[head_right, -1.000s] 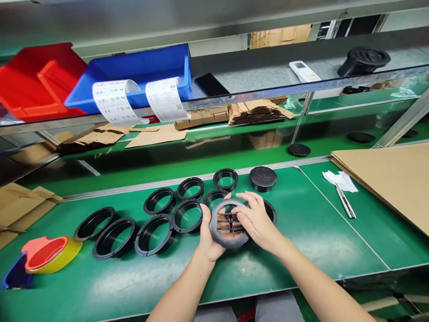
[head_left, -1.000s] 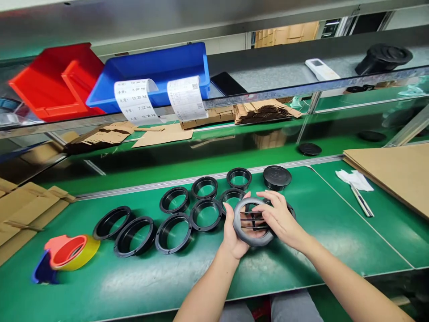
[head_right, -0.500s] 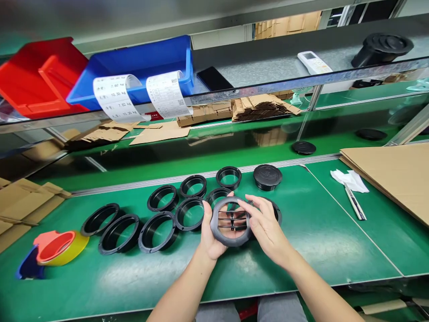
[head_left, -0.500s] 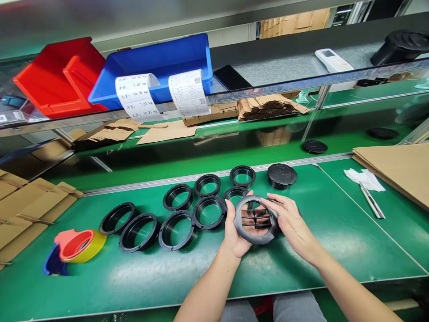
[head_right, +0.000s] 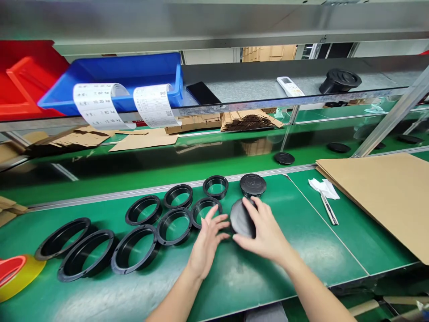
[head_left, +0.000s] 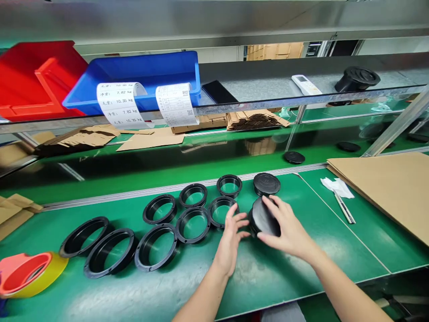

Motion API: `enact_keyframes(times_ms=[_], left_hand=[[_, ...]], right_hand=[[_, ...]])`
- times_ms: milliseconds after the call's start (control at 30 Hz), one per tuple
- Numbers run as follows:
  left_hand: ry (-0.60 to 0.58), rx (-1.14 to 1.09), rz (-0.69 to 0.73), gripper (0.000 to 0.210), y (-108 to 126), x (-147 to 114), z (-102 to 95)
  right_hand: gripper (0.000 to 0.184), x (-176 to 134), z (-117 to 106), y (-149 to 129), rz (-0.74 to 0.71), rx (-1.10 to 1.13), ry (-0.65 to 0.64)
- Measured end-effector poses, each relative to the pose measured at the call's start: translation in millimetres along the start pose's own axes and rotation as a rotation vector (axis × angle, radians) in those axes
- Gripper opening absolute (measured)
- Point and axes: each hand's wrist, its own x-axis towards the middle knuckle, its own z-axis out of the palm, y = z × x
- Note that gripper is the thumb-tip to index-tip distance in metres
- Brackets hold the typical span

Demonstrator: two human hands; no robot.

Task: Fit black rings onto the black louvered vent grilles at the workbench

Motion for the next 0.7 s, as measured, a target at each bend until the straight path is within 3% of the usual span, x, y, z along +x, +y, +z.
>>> enact_keyframes(times_ms=[100,233,333,433,533,700], left_hand=[[0.126,0.048,0.159,0.057,8,3,-4.7],[0.102,0.022,0.164,0.046,10,4,-6.3],[0.110,0.015,0.129,0.042,8,4,-6.7],[0.154,0.028,0.127,0.040,7,3,-8.4],[0.193,0.047,0.128,0.042,9,4,-9.6],[0.297,0.079,0.079,0.047,10,3,-8.9]], right_hand=[[0.089,7,7,24,0.006,-0.180,-0.029],[0.095,6,22,28,-0.059,-0.329,-0.113],[0.085,10,15,21,-0.120,-0.364,-0.146],[0.070,21,-2,13,-0.149,-0.281,-0.033],[0.069,25,-2,9,-0.122,-0.200,0.064],[0.064,27,11,17,-0.161,-0.029,-0.303]])
